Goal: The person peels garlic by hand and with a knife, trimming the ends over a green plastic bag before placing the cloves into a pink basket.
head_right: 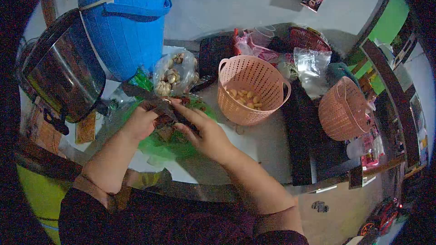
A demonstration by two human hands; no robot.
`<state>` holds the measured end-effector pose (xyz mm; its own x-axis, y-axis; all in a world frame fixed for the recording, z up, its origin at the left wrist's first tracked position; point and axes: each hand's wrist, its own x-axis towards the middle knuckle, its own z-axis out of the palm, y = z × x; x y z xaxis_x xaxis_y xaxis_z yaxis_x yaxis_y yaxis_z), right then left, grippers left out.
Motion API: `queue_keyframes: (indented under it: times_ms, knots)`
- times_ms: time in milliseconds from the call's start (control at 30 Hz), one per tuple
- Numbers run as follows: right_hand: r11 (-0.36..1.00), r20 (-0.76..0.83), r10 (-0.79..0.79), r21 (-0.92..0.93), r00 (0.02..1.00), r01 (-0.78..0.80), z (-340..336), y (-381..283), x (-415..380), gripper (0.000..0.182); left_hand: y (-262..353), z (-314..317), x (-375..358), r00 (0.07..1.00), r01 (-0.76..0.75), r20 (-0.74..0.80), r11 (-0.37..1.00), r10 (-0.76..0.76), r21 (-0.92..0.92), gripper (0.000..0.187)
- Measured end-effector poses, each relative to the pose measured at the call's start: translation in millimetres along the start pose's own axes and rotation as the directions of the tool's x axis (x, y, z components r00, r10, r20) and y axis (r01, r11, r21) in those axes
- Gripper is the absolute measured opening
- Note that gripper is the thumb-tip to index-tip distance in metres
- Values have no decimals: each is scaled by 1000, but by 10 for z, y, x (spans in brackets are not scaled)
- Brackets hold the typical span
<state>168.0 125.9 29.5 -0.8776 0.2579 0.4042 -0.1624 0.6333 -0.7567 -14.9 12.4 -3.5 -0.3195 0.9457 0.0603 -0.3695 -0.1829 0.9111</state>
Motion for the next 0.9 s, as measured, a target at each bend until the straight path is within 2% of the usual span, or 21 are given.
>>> queue_keyframes:
  times_ms: [200, 300, 367, 433, 600, 700, 800, 900]
  knots:
    - [996, 5, 83, -31, 997, -83, 14, 44, -18, 51, -3, -7, 2, 999, -19, 42, 1000, 20, -8, 26]
    - [998, -26, -2, 57, 1000, 4, 28, 74, 1, 50, -29, -21, 6, 1000, -15, 20, 1000, 15, -16, 25]
    - [946, 77, 149, 278, 986, -165, -32, -29, 10, 49, -48, -69, 9, 999, 38, 14, 999, -37, -36, 26]
    - [862, 157, 251, 413, 955, -294, -67, -90, 16, 48, -42, -79, 9, 998, 65, 19, 996, -64, -55, 27]
    - [714, 227, 367, 552, 902, -430, -82, -39, 1, 46, 4, -34, -5, 998, 52, 41, 997, -50, -54, 24]
    - [684, 244, 411, 554, 878, -474, -162, -88, 13, 45, -24, -63, 8, 996, 61, 64, 998, -62, 25, 23]
    - [644, 215, 491, 563, 844, -518, -181, -96, 4, 46, -9, -14, 9, 998, 62, 28, 998, -62, 20, 23]
    - [694, 169, 463, 541, 870, -475, -155, -9, 15, 47, -6, -42, 40, 998, 42, 52, 999, -41, -14, 22]
